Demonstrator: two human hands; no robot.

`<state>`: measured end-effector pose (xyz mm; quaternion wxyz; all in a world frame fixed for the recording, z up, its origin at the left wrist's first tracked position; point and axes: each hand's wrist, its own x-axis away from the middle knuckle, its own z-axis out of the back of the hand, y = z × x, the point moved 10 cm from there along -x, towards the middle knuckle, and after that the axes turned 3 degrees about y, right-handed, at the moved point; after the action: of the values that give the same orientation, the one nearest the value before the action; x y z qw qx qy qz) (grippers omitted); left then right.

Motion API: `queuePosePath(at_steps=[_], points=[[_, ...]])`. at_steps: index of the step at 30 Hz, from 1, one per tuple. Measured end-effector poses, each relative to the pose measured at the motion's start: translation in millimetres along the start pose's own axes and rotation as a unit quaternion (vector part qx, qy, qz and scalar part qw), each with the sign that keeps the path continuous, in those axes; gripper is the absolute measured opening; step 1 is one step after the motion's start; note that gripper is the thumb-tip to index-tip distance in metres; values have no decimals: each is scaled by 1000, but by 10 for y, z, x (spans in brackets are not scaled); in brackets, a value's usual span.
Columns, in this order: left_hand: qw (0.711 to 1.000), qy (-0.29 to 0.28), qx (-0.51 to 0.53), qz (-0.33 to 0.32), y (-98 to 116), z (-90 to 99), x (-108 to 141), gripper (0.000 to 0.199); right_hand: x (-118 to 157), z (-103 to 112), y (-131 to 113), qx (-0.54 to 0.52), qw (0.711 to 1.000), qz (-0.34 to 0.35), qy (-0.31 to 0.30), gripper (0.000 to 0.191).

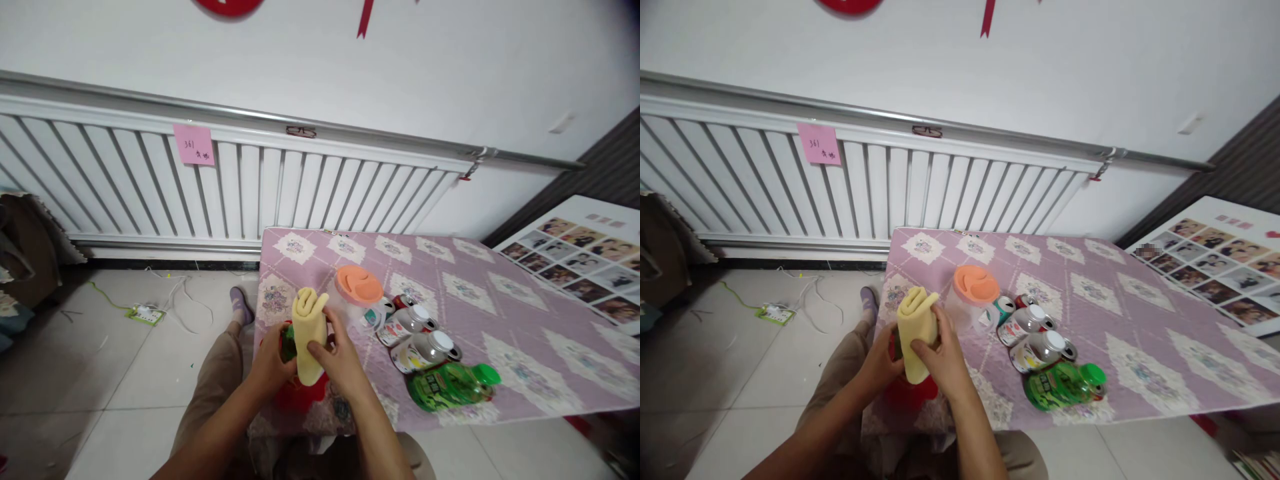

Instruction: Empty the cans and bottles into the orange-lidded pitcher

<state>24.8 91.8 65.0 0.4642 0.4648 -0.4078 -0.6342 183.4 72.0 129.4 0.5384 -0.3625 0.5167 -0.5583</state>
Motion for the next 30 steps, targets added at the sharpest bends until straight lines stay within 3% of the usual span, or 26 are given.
queuePosePath(at_steps=[3, 6, 9, 13, 18, 24, 30], points=[[1000, -10, 14, -19, 57, -9, 4, 63, -1, -122, -66, 28, 997, 66, -28, 75], [999, -7, 32, -25, 48, -6, 5, 64, 10, -232, -9, 41, 996, 73, -38, 83], [999, -9, 34, -32, 20, -27, 0, 67, 2, -216, 106, 29, 999, 46, -1, 78], [1000, -4, 0, -14, -22, -30, -5, 63, 2, -225, 361, -89, 995, -35, 7, 65], [1000, -3, -19, 1, 28, -9, 12, 60, 106, -181, 561, -175, 976, -114, 57, 67], [999, -8, -3, 34, -5, -30, 32, 63, 301, -103, 424, -124, 981, -88, 124, 68], [997, 6, -13, 69, -93, -57, 54, 58, 277, -174, 198, 9, 992, -14, 129, 77]])
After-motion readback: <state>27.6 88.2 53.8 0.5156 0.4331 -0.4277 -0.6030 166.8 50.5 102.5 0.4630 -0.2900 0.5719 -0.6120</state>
